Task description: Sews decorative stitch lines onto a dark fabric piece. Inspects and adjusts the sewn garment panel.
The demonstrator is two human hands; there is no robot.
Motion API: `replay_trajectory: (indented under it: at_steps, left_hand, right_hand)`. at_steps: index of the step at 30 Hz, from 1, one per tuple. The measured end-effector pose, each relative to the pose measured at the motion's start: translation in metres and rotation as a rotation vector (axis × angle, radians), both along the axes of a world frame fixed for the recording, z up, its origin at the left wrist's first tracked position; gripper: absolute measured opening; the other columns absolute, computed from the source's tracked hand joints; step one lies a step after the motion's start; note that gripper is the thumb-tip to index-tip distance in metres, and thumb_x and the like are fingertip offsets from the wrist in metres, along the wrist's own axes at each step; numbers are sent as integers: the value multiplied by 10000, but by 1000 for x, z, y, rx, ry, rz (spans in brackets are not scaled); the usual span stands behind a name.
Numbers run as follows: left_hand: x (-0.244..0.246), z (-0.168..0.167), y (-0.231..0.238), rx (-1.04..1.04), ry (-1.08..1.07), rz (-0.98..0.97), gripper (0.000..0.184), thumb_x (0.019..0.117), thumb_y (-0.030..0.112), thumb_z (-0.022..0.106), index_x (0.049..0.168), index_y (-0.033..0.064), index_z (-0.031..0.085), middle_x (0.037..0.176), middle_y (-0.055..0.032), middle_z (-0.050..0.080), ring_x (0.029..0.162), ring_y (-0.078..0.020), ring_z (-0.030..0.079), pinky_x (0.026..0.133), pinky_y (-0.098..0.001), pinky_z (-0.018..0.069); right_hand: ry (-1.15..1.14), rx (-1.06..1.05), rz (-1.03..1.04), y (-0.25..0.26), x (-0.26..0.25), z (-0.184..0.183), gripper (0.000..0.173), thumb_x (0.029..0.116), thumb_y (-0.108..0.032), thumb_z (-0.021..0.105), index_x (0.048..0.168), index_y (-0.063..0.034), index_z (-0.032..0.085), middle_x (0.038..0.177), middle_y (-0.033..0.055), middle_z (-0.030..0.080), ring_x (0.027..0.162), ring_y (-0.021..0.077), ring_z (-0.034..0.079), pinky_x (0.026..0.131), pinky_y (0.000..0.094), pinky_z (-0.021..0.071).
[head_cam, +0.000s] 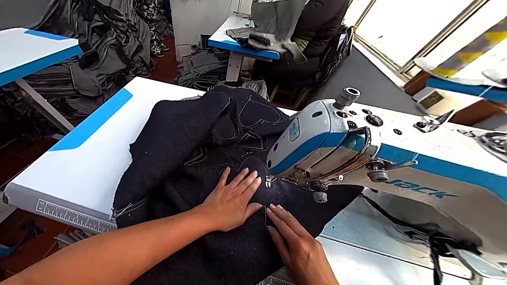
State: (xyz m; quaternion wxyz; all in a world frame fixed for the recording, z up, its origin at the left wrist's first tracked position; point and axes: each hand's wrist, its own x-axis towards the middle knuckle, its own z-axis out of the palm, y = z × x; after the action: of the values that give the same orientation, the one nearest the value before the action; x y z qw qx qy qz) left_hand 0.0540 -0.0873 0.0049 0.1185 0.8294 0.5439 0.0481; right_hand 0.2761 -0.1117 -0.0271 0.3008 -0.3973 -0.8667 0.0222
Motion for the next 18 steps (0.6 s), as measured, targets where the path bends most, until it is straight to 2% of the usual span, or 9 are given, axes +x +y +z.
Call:
replay_trajectory:
  at_steps: [3, 11, 18]
  left_hand:
    - [2, 0, 11, 33, -17, 25, 664, 1100, 497, 272, 1630, 97, 255, 1711, -66, 210, 1596, -263, 106, 1224, -671, 27]
    - [8, 5, 31, 25, -19, 119, 659, 1101, 493, 284, 1621, 88, 277, 1713, -70, 201, 1596, -279, 94, 1223, -672, 11]
    - [6, 3, 36, 40, -22, 114, 669, 1100, 493, 288, 1625, 81, 260, 1713, -72, 201, 1596, -277, 97, 1224, -668, 13]
  right_hand:
    - [14, -1, 7, 20, 1, -1, 358, 1012, -231, 507, 1194, -57, 762, 1257, 104, 731, 1209, 266, 686, 1012, 376, 558]
    - [14, 14, -6, 51, 4, -2, 355, 1007, -201, 492, 1198, -72, 763, 1291, 70, 721, 1220, 224, 681, 948, 372, 586]
    - [72, 45, -53, 49, 0, -7, 334, 997, -178, 511, 1167, -74, 779, 1252, 84, 737, 1203, 222, 690, 980, 339, 568]
